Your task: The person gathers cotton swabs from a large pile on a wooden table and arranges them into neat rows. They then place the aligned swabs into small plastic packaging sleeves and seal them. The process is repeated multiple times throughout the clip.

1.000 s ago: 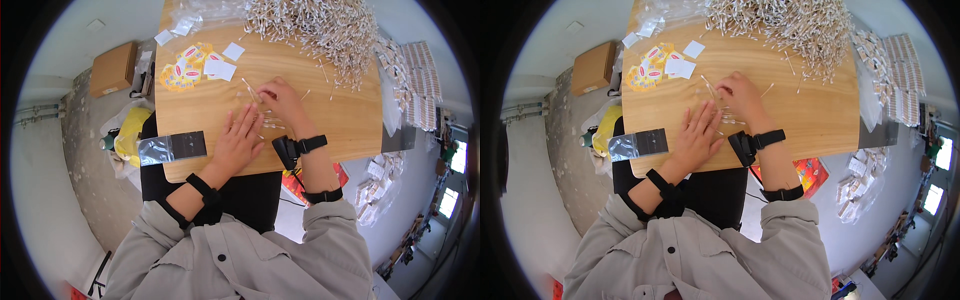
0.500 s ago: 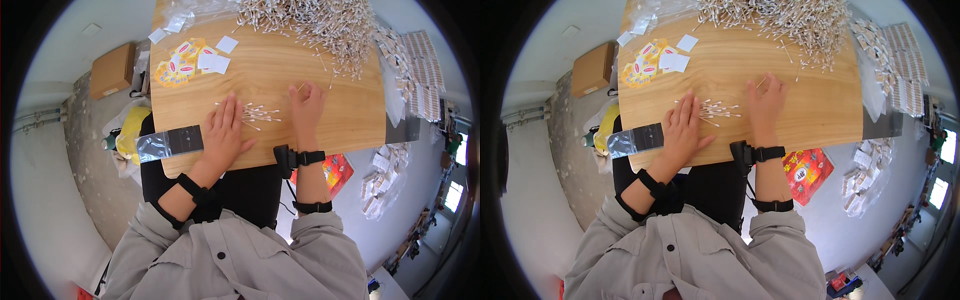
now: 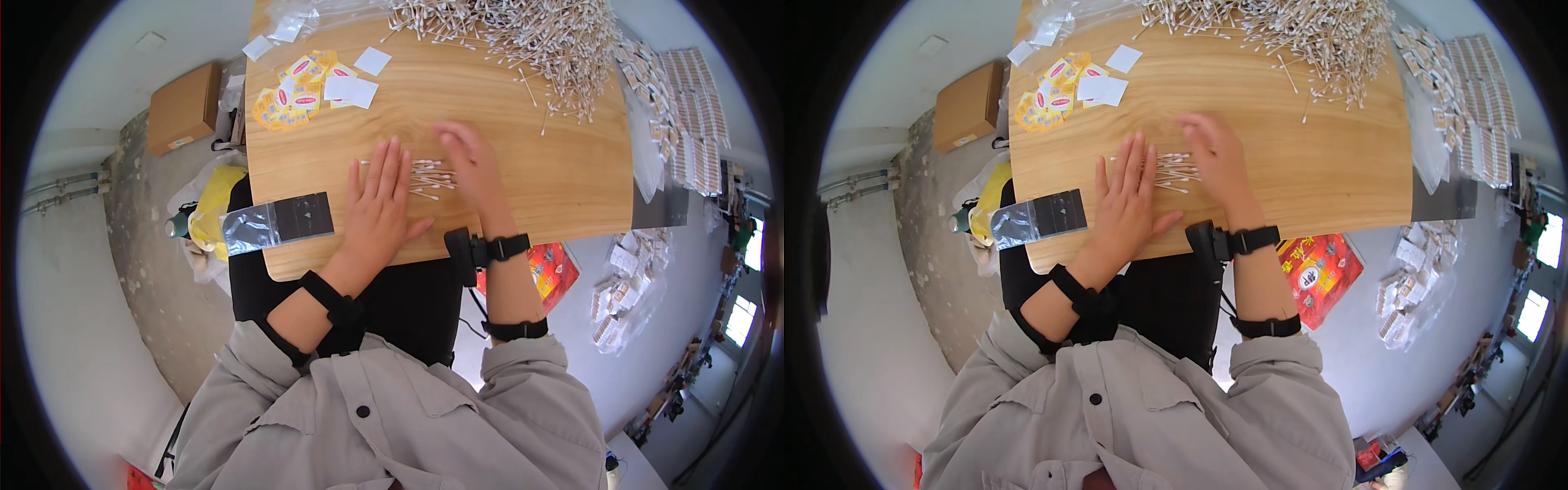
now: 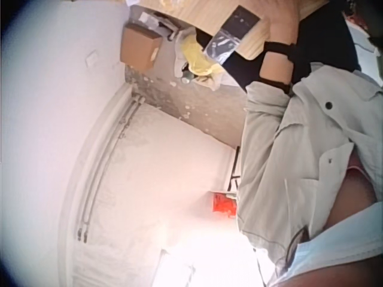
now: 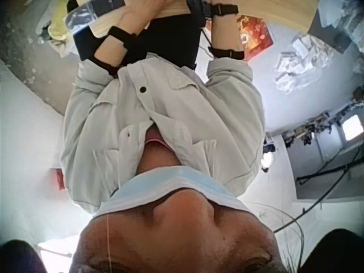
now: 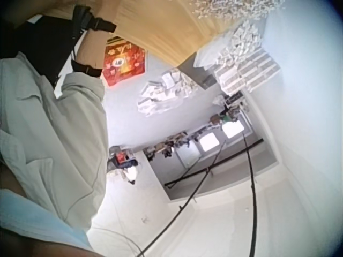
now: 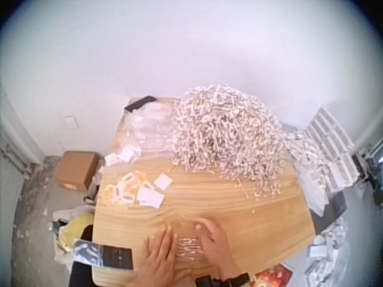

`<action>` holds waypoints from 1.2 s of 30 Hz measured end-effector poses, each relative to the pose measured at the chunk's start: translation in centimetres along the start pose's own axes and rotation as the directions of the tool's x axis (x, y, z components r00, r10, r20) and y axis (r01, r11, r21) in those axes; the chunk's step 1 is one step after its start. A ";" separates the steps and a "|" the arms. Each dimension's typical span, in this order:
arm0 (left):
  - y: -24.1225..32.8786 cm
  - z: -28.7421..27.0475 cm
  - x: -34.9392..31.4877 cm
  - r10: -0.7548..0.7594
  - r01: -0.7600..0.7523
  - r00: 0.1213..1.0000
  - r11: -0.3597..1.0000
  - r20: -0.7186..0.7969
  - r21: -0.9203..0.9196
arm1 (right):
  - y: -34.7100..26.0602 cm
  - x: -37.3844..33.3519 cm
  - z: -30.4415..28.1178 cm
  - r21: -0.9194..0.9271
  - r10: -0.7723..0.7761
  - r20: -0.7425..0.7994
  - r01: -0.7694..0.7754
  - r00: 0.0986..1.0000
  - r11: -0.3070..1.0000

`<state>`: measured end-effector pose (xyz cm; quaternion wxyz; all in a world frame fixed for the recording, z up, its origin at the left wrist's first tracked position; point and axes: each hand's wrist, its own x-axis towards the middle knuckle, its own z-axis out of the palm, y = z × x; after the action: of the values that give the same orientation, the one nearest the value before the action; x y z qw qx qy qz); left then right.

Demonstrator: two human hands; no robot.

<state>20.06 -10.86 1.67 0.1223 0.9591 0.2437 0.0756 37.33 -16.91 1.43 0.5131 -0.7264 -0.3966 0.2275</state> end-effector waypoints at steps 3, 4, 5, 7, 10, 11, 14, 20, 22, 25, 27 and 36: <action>0.1 0.2 0.5 0.013 -0.013 0.999 1.000 0.032 0.017 | 1.0 -2.4 0.1 0.139 0.090 -0.264 -0.055 0.960 0.989; 0.1 0.5 0.4 0.018 -0.019 0.999 1.000 0.031 0.011 | 1.2 -3.2 0.7 0.174 0.106 -0.320 -0.052 0.941 0.983; 0.2 0.9 0.3 0.027 -0.027 0.999 1.000 0.032 0.002 | 1.2 -3.7 1.2 0.206 0.126 -0.377 -0.050 0.917 0.977; 0.3 1.3 0.0 0.020 -0.019 1.000 1.000 0.022 -0.025 | 1.1 -4.1 3.0 0.279 0.100 -0.371 0.008 0.923 0.960; 0.3 1.6 0.0 0.009 -0.009 1.000 1.000 0.025 0.004 | 0.3 -4.0 5.1 0.332 0.090 -0.307 0.018 0.947 0.943; 0.2 1.6 0.1 0.001 -0.002 1.000 1.000 0.028 0.027 | -0.2 -3.7 5.4 0.341 0.089 -0.272 0.009 0.958 0.940; -0.1 1.5 0.3 0.013 -0.015 0.999 0.999 0.046 0.035 | -1.5 -3.3 5.3 0.349 0.068 -0.224 0.014 0.972 0.937; -1.0 1.0 -0.5 -0.031 0.028 0.999 0.997 -0.042 -0.075 | 0.1 -4.0 3.3 0.111 0.000 -0.376 0.045 0.926 0.993; -1.1 1.2 -0.8 -0.024 0.022 0.999 0.998 -0.031 -0.052 | 0.2 -4.4 2.9 -0.192 -0.183 -0.272 0.133 0.945 0.972; -1.2 1.0 -0.7 -0.015 0.015 1.000 0.999 -0.013 -0.036 | 0.8 -5.1 2.9 -0.313 -0.244 -0.183 0.178 0.952 0.933; -1.1 0.8 -0.4 -0.017 0.017 1.000 0.999 -0.017 -0.041 | 1.2 -5.2 3.0 -0.303 -0.250 -0.177 0.189 0.952 0.934; -1.0 1.2 -0.9 -0.009 0.008 0.999 0.999 -0.031 -0.047 | 0.3 -5.4 3.9 -0.174 -0.095 -0.222 0.056 0.970 0.983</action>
<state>19.12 -10.68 0.16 0.1414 0.9537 0.2476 0.0958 31.47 -19.14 -0.72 0.5012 -0.7725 -0.3798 0.0884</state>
